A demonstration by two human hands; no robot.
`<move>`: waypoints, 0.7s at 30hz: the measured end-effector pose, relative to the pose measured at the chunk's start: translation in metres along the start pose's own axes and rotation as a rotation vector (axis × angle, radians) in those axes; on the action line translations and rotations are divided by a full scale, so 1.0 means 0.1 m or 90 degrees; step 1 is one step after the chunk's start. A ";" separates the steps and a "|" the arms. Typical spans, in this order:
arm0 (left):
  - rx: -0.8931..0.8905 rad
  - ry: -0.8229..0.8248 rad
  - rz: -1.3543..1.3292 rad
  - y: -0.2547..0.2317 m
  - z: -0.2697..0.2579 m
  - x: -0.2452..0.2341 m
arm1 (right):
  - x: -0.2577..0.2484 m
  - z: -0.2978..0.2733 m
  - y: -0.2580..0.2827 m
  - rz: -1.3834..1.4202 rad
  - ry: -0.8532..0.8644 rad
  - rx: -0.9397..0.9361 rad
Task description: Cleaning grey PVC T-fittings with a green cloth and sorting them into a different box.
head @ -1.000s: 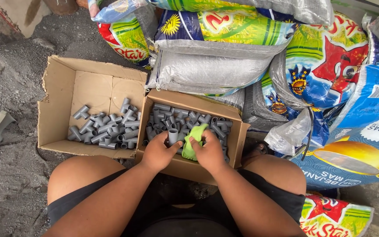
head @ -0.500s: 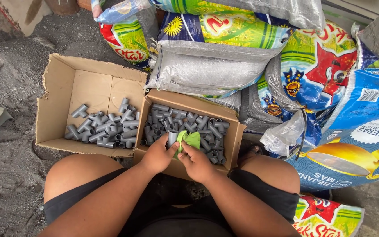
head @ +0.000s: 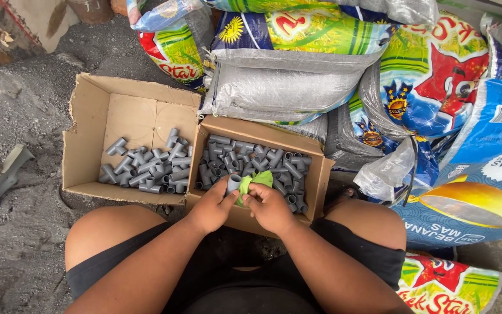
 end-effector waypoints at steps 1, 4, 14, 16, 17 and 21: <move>-0.013 -0.006 0.003 0.01 -0.01 -0.01 | -0.02 -0.05 0.08 0.045 0.058 -0.028; -0.036 -0.003 0.036 0.11 0.02 -0.01 | -0.05 -0.04 0.08 0.096 0.147 -0.079; -0.058 -0.006 0.160 0.33 0.28 0.10 | -0.09 0.11 -0.08 -0.036 0.030 -0.044; -0.043 0.003 0.163 0.31 0.29 0.15 | -0.10 0.16 -0.16 -0.058 0.002 -0.047; -0.028 0.010 0.165 0.30 0.30 0.17 | -0.12 0.19 -0.21 -0.082 -0.023 -0.050; 0.004 0.034 0.129 0.22 0.26 0.21 | -0.11 0.19 -0.31 -0.087 -0.054 -0.048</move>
Point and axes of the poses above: each hand's wrist, its own z-axis towards the middle knuckle, its own x-axis out of the palm, y = z × x, the point moved 1 cm from there along z, towards the middle knuckle, and after that the axes turned 12 degrees about -z, right-handed, at the moved point
